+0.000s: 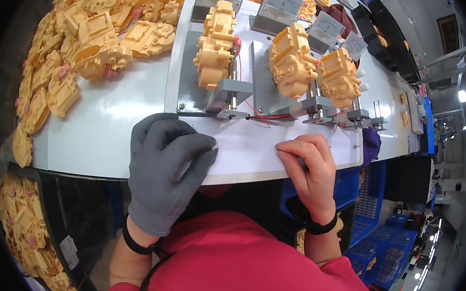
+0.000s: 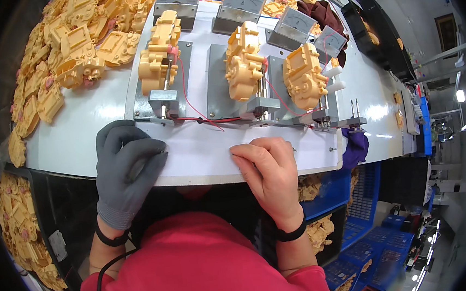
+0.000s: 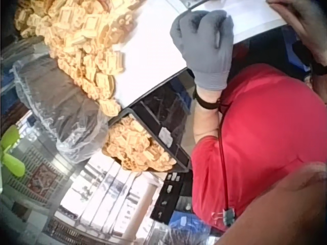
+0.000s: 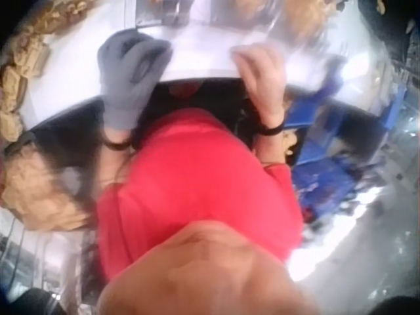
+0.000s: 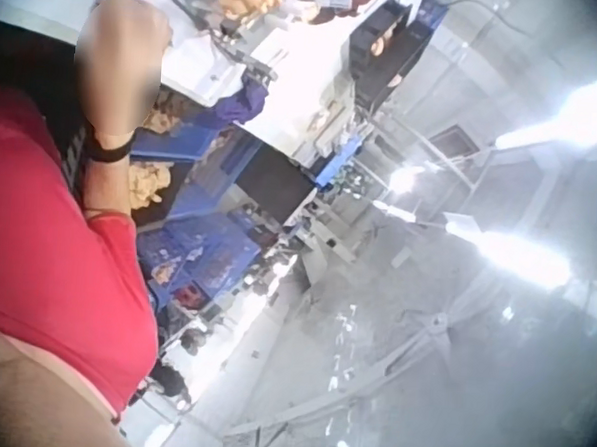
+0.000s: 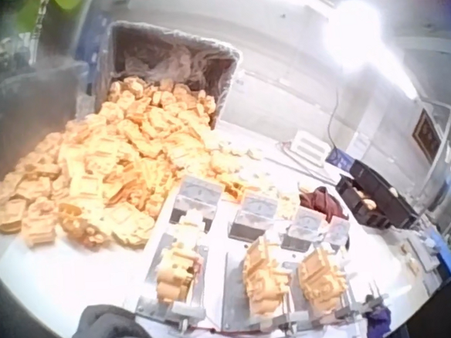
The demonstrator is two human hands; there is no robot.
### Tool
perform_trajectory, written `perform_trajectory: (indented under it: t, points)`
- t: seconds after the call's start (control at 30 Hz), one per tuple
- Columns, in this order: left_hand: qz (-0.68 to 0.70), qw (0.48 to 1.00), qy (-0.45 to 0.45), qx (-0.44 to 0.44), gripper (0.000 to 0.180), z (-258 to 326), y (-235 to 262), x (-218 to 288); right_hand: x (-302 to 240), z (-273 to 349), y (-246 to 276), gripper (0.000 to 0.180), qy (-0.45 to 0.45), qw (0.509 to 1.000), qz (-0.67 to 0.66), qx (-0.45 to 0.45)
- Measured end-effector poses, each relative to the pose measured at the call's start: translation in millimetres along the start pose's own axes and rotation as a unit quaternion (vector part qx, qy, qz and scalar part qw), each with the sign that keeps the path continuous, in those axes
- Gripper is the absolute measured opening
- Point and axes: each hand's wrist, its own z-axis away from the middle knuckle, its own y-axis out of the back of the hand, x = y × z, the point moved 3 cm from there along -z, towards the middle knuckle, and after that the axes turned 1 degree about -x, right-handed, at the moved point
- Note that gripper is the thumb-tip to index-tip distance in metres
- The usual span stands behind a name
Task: The person repeatedly picks up yellow plastic mechanical components from a large bin and places them into a white testing jig with multiple slots. They use their hands to secure the parts into the jig, occasionally adjusting the placement or the jig's levers. The person handles the parts one at a time, moving them from the bin to the jig and then removing them to repeat the process.
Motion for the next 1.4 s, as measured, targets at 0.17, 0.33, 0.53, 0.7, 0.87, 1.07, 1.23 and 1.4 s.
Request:
perform_trajectory:
  t: [0.17,0.33,0.53,0.7,0.87,1.07,1.23,1.4]
  points:
    - [0.006,1.0,0.001,0.004,0.014,-0.2,0.0,-0.3,0.8,0.8,-0.8,0.022,0.015,1.0,0.004,0.005]
    - [0.009,1.0,0.002,0.011,0.014,0.5,-0.1,-0.6,0.1,0.8,-1.1,0.021,0.015,1.0,0.006,0.008]
    - [0.027,0.999,0.015,-0.009,0.018,2.4,0.1,-2.1,-0.6,1.3,-0.8,0.021,0.002,1.0,0.004,0.011]
    - [0.024,1.0,0.012,-0.008,0.016,2.0,1.4,-2.1,-0.2,1.4,-0.8,0.022,0.0,1.0,0.003,0.007]
    - [0.028,0.999,-0.003,-0.016,0.018,3.1,0.9,-3.3,0.0,1.0,-0.2,0.022,0.001,1.0,0.003,0.006]
    - [0.029,0.999,-0.008,-0.034,0.019,5.4,-0.5,-4.0,-0.2,1.2,0.1,0.021,0.001,1.0,0.0,0.008]
    - [0.033,0.999,-0.002,-0.025,0.019,6.1,-2.5,-3.7,-0.9,0.9,1.1,0.021,0.001,1.0,0.001,0.005]
    - [0.029,0.999,0.014,-0.013,0.018,4.3,-1.4,-0.1,0.0,-0.4,0.7,0.022,0.006,1.0,-0.01,0.011]
